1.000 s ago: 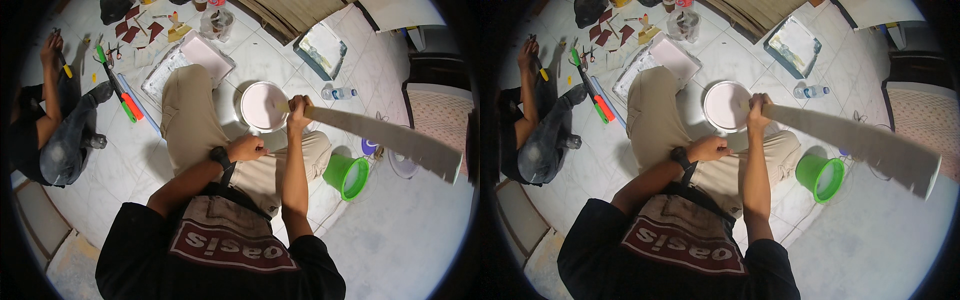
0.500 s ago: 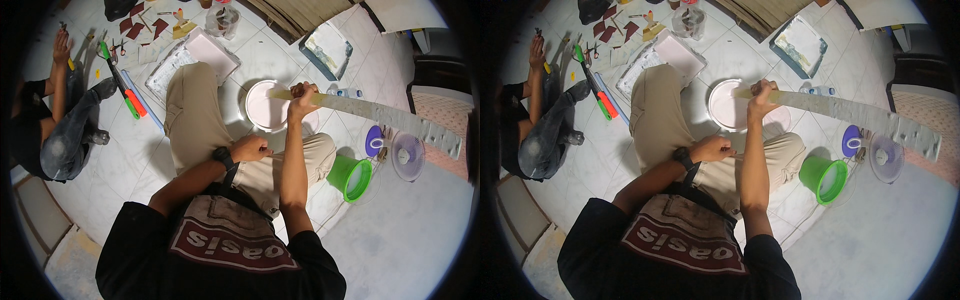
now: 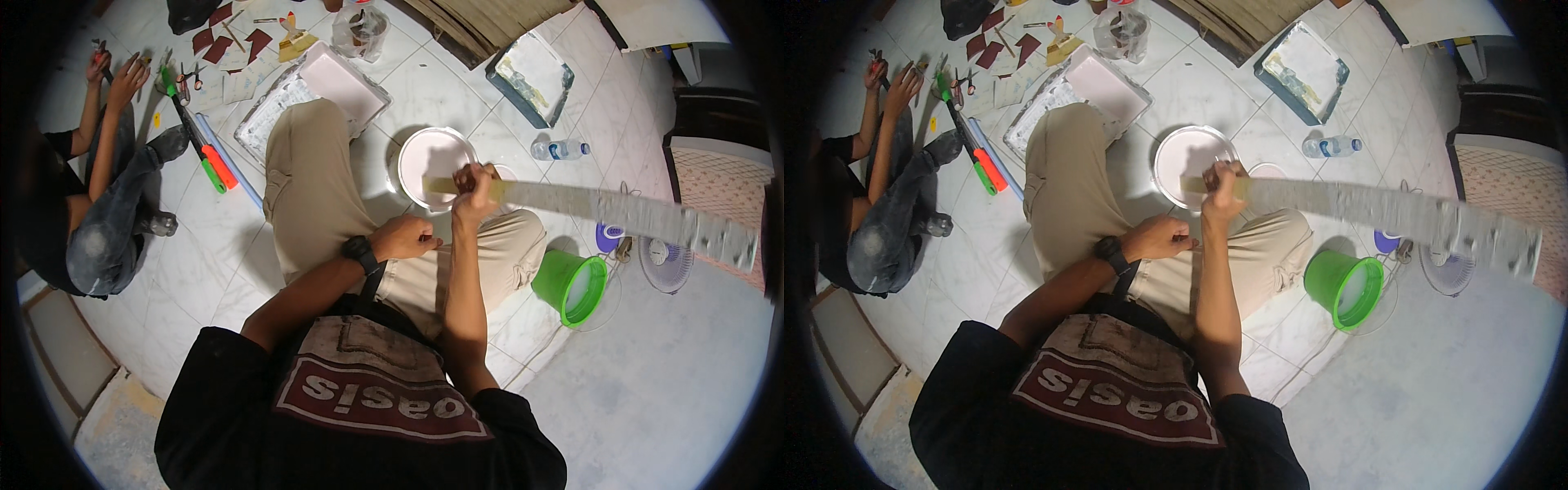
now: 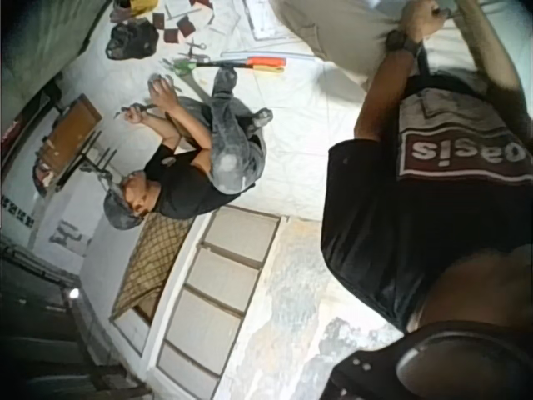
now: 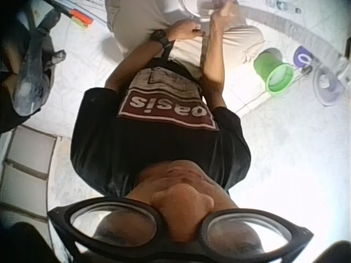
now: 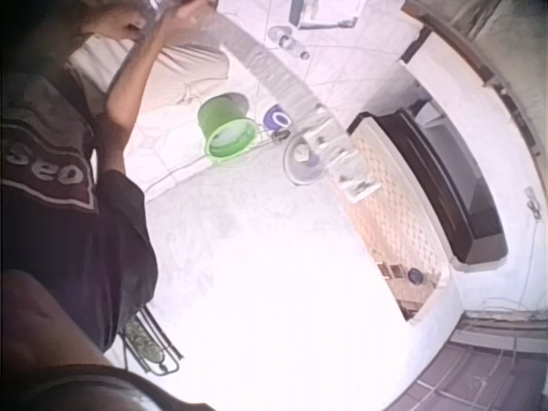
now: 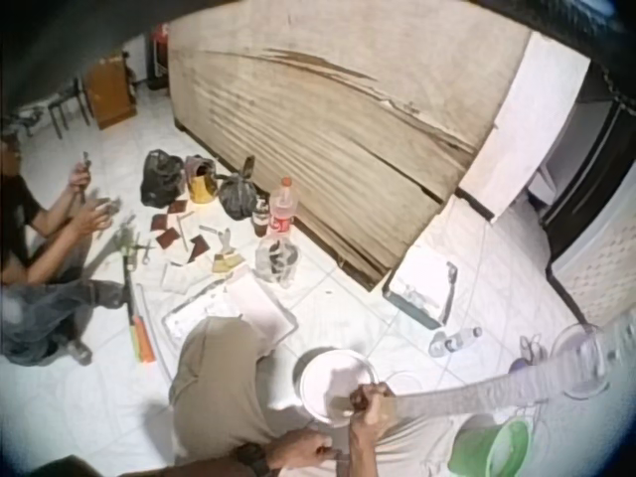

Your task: The person sits on the floor and stirs a white liquid in a bucket using a wooden stick. They repeatedly dip the stick into the bucket and rotate it to mix the contents. Later, they pour water from a plastic bottle into the bucket and continue stirring.

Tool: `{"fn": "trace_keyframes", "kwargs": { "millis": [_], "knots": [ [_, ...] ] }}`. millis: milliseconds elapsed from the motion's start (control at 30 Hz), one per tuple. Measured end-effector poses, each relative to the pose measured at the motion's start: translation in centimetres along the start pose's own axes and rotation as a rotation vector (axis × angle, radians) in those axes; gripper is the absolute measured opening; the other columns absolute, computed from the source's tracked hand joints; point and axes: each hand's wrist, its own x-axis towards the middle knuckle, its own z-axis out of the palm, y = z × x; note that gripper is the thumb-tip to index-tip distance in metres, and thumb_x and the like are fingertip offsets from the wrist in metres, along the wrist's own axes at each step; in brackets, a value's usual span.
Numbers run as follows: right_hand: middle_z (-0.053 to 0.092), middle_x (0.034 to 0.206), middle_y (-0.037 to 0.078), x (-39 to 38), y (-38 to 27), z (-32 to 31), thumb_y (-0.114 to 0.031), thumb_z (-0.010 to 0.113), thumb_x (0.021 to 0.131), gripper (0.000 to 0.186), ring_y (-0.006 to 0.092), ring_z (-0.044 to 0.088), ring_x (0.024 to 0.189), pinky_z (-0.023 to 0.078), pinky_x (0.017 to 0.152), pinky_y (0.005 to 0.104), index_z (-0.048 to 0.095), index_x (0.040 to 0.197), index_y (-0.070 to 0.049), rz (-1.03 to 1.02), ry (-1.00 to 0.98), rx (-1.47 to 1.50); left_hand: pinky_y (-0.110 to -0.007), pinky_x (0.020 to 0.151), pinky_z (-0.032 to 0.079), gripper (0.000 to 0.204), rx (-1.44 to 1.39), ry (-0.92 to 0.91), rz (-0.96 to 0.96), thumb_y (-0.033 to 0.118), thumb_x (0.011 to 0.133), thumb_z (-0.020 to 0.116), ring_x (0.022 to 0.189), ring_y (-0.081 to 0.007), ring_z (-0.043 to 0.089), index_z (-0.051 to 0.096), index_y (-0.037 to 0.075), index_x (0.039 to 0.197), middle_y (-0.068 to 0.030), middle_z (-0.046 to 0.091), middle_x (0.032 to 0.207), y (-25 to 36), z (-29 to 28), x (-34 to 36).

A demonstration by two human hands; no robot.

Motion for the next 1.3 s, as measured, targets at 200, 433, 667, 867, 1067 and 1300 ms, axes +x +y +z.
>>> {"fn": "trace_keyframes", "kwargs": {
  "millis": [200, 433, 667, 867, 1067, 1300],
  "knots": [
    [0.043, 0.059, 0.001, 4.9, 1.6, 3.0, 0.0, 0.059, 0.088, 0.033, 0.0087, 0.037, 0.05, 0.035, 0.048, 0.0275, 0.038, 0.064, -0.009, -0.159, -0.013, 0.016, -0.034, 0.052, 0.039, 0.026, -0.17, 0.232, 0.107, 0.016, 0.091, 0.073, 0.052, -0.0155, 0.05, 0.058, 0.001, 0.076, -0.0093, 0.053, 0.058, 1.3, -0.4, 0.1],
    [0.043, 0.06, -0.001, 6.4, -0.7, -2.9, -0.005, 0.058, 0.091, 0.033, 0.0088, 0.037, 0.05, 0.031, 0.047, 0.0275, 0.039, 0.063, -0.009, -0.143, 0.05, -0.115, -0.027, 0.063, 0.043, 0.027, -0.362, 0.536, 0.296, 0.014, 0.086, 0.081, 0.071, -0.0074, 0.055, 0.059, 0.003, 0.095, -0.0018, 0.058, 0.077, 9.9, -6.9, 1.0],
    [0.057, 0.068, 0.003, 0.1, 2.1, -4.5, -0.016, 0.063, 0.091, 0.015, 0.0153, 0.049, 0.059, 0.043, 0.057, 0.0314, 0.064, 0.082, -0.004, -0.065, -0.06, -0.229, -0.037, 0.098, 0.05, 0.086, -0.285, 0.458, 0.753, 0.033, 0.067, 0.096, 0.113, -0.026, 0.063, 0.051, 0.003, 0.133, -0.0148, 0.065, 0.118, 21.2, -12.5, 2.8],
    [0.068, 0.07, 0.018, 2.7, 0.5, 4.5, -0.004, 0.069, 0.082, 0.007, 0.0315, 0.069, 0.066, 0.052, 0.06, 0.039, 0.068, 0.084, 0.002, -0.523, -0.298, -0.517, -0.024, 0.041, 0.036, 0.041, -0.525, 0.578, 0.541, 0.015, 0.087, 0.082, 0.041, -0.0049, 0.046, 0.052, 0.009, 0.059, 0.0029, 0.052, 0.05, 23.9, -16.1, 4.8],
    [0.066, 0.066, 0.019, 9.1, 1.5, 4.3, -0.004, 0.067, 0.08, 0.005, 0.0298, 0.066, 0.058, 0.05, 0.058, 0.0385, 0.067, 0.078, 0.001, -0.469, -0.408, -0.472, -0.025, 0.038, 0.036, 0.038, -0.478, 0.794, 0.651, 0.011, 0.089, 0.075, 0.04, -0.0079, 0.045, 0.047, 0.009, 0.062, -0.0009, 0.049, 0.05, 22.2, -17.1, 10.8],
    [0.059, 0.063, 0.005, 8.3, -1.7, 1.5, -0.015, 0.07, 0.087, 0.018, 0.0112, 0.053, 0.061, 0.045, 0.058, 0.0354, 0.066, 0.082, 0.002, -0.251, -0.423, -0.453, -0.027, 0.038, 0.036, 0.035, -0.681, 0.523, 0.556, 0.004, 0.085, 0.064, 0.038, -0.012, 0.043, 0.039, 0.011, 0.061, -0.0041, 0.046, 0.051, 22.8, -16.5, 11.4]
  ]
}}
